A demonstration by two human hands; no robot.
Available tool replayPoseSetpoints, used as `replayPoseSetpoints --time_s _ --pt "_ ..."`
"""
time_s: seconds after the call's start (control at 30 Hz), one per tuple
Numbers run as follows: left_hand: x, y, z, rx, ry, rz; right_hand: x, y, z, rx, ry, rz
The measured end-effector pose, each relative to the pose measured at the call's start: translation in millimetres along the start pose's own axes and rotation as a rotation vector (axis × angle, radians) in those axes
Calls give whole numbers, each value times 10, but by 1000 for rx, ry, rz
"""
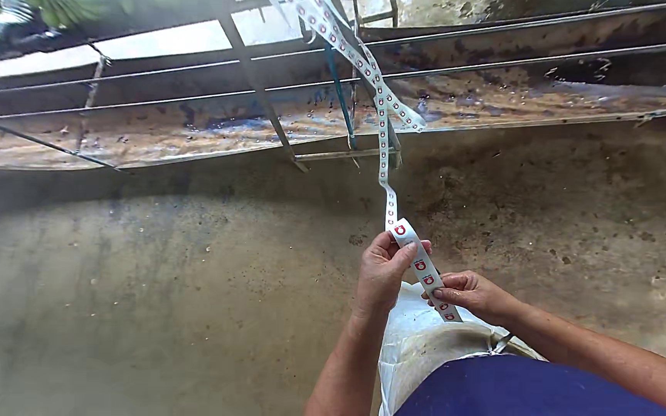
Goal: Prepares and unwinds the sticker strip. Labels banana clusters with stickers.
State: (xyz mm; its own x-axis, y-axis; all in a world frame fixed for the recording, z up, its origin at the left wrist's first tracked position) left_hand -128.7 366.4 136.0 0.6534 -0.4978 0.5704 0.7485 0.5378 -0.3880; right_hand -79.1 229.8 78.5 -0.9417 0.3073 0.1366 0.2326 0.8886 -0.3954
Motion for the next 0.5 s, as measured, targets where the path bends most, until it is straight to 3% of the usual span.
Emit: replayPoseSetpoints --time_s 0.23,0.37,0.5 --pt "-113 -395 -212 81 184 -113 65 17 309 60 -37 -187" --pt "-272 -552 -510 57 319 -165 -56 137 414 125 -91 -52" --pt "-430 -641 -784 43 465 -207 -92 189 480 123 74 80"
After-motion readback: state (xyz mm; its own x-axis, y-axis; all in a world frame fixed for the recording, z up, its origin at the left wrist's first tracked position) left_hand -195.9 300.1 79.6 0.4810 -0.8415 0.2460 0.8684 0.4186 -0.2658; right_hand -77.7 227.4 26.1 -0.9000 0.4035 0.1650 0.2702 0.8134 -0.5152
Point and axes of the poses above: each hand's wrist, its own y-axis towards the middle knuckle, its own x-axis out of the palm, z = x × y, the point moved 9 cm from there along y, towards the middle knuckle, and after that the axes turned 14 degrees about -y, right-handed, at the moved point
